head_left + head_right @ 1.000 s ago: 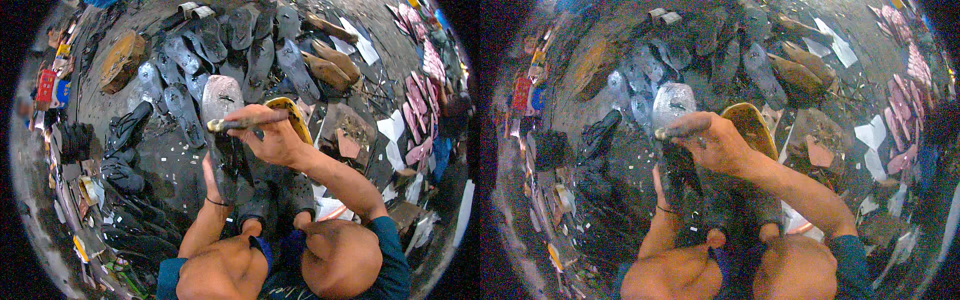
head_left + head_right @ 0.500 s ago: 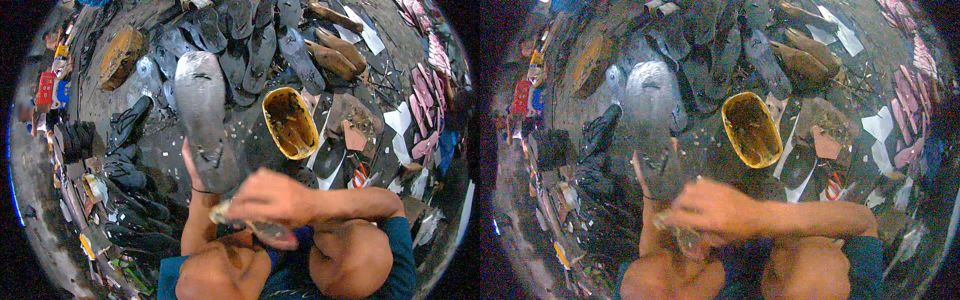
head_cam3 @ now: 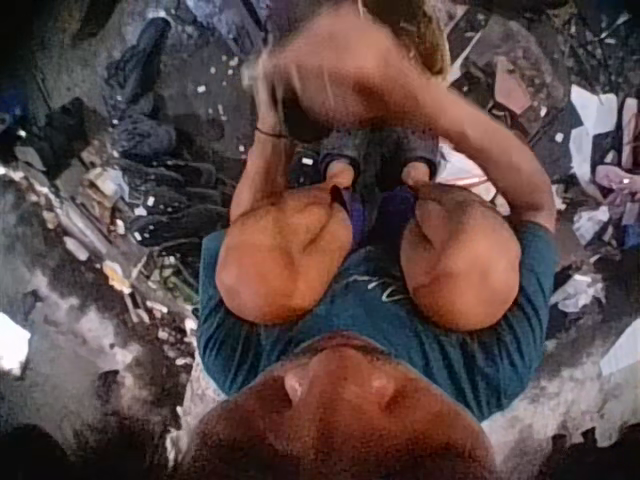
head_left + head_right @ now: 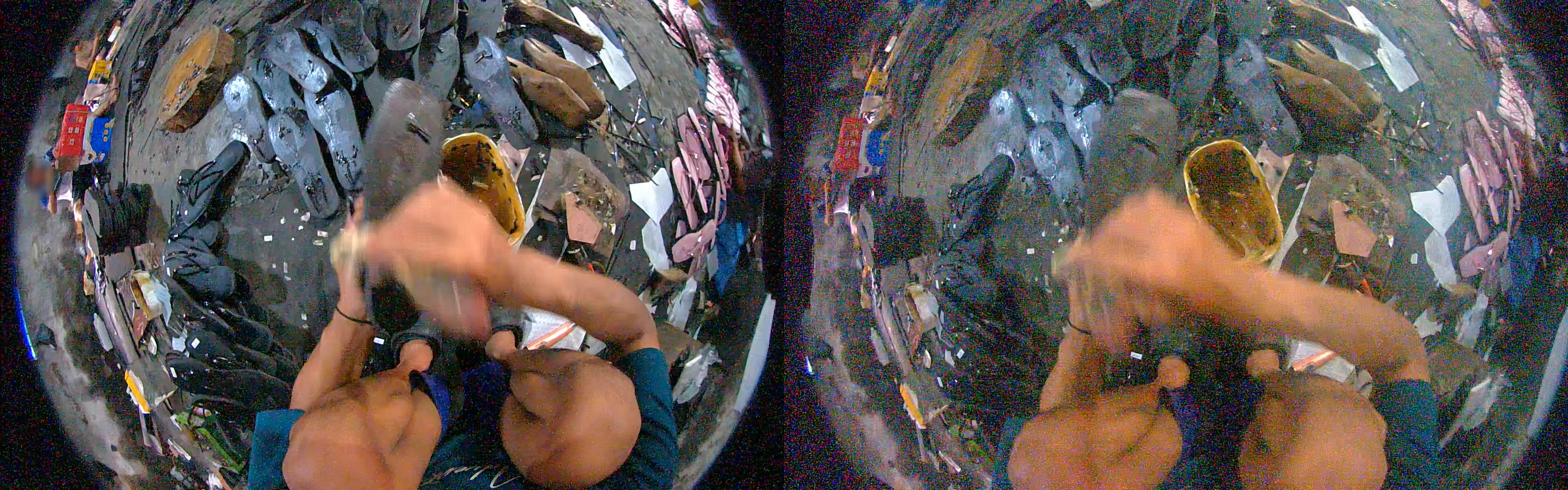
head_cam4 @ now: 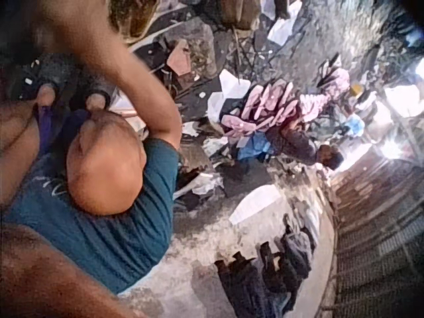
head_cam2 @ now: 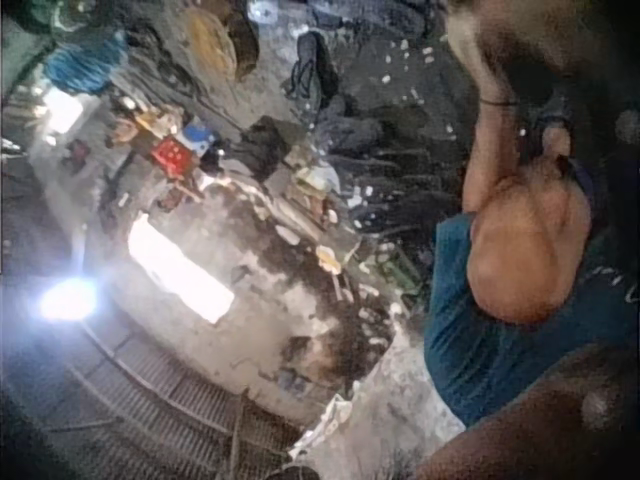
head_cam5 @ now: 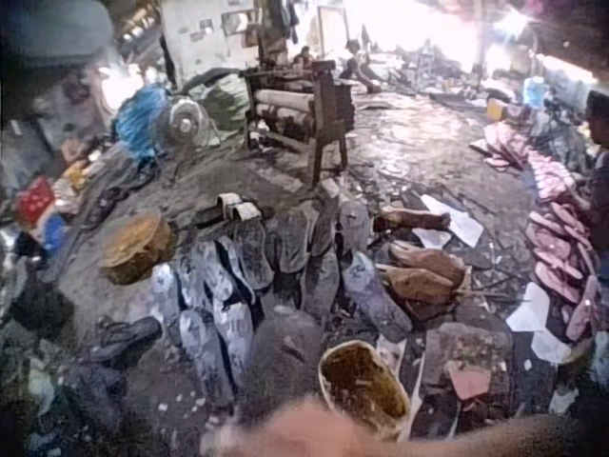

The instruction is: The person sits on the ground and repeatedly applies a dark substance to the soles of multiple sandals using a brush. They dip the brush into a container and coat each sandal one at a time, placing finished ones aside.

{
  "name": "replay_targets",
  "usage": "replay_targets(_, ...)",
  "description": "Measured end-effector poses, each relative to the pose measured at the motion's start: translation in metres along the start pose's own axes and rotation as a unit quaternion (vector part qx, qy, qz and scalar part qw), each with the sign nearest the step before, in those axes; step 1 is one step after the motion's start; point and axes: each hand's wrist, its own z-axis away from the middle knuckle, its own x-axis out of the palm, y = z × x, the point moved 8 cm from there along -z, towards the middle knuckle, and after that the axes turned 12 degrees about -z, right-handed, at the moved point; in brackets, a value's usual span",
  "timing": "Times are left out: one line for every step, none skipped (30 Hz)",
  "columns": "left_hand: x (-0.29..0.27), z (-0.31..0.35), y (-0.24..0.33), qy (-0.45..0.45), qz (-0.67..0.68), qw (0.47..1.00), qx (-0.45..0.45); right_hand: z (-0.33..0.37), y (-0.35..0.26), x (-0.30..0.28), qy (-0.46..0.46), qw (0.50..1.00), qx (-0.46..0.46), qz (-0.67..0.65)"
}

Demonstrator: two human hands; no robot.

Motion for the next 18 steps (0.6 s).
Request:
replay_targets(0.013, 0.003, 0.018, -0.033, 0.105, 0.993, -0.034, 0.02, -0.022, 0.014, -0.035, 0.999, -0.014, 0.013)
replay_targets(0.031, 0.008, 0.042, -0.061, 0.199, 0.975, -0.074, 0.028, -0.037, 0.01, -0.016, 0.999, -0.011, -0.038)
replay_targets(0.022, 0.002, 0.038, -0.111, 0.313, 0.943, -0.034, 0.035, -0.049, 0.019, -0.056, 0.995, -0.033, -0.08)
replay_targets(0.028, 0.002, 0.034, -0.21, 0.48, 0.847, -0.089, 0.038, -0.046, 0.009, -0.027, 0.995, -0.041, -0.084)
replay_targets(0.013, -0.006, 0.03, -0.154, 0.297, 0.942, -0.002, 0.037, -0.039, 0.0, 0.002, 0.995, -0.047, -0.087)
replay_targets(0.004, -0.009, 0.035, -0.091, 0.099, 0.988, 0.081, 0.032, -0.007, -0.013, 0.085, 0.993, 0.051, -0.056)
replay_targets(0.002, -0.012, 0.033, -0.077, 0.138, 0.985, 0.073, 0.034, 0.019, -0.024, 0.167, 0.974, 0.149, -0.024)
replay_targets(0.002, -0.011, 0.032, -0.062, 0.178, 0.98, 0.063, 0.039, 0.015, -0.011, 0.145, 0.972, 0.169, -0.076)
replay_targets(0.01, -0.016, 0.033, -0.055, 0.217, 0.973, 0.054, 0.046, 0.01, -0.002, 0.123, 0.967, 0.185, -0.122)
replay_targets(0.011, -0.015, 0.023, -0.123, 0.445, 0.886, -0.03, 0.055, 0.002, 0.008, 0.101, 0.97, 0.172, -0.141)
replay_targets(0.013, -0.011, 0.019, -0.182, 0.642, 0.736, -0.111, 0.06, -0.008, 0.016, 0.022, 0.979, 0.139, -0.149)
replay_targets(0.013, -0.009, 0.022, -0.201, 0.694, 0.679, -0.129, 0.056, -0.018, 0.019, -0.001, 0.98, 0.113, -0.165)
replay_targets(0.014, -0.01, 0.027, -0.224, 0.74, 0.617, -0.146, 0.054, -0.026, 0.022, -0.024, 0.98, 0.087, -0.18)
replay_targets(0.011, -0.015, 0.026, -0.213, 0.68, 0.693, -0.111, 0.051, -0.017, 0.02, -0.013, 0.976, 0.102, -0.194)
replay_targets(0.007, -0.019, 0.026, -0.198, 0.611, 0.762, -0.077, 0.05, -0.008, 0.02, 0.0, 0.971, 0.119, -0.209)
replay_targets(0.003, -0.021, 0.026, -0.181, 0.536, 0.823, -0.042, 0.047, -0.006, 0.021, 0.014, 0.983, 0.123, -0.139)
replay_targets(-0.002, -0.019, 0.025, -0.168, 0.535, 0.828, -0.024, 0.044, -0.005, 0.02, 0.027, 0.989, 0.126, -0.068)
replay_targets(-0.008, -0.02, 0.027, -0.156, 0.531, 0.833, -0.002, 0.045, -0.013, 0.035, -0.076, 0.985, 0.114, -0.107)
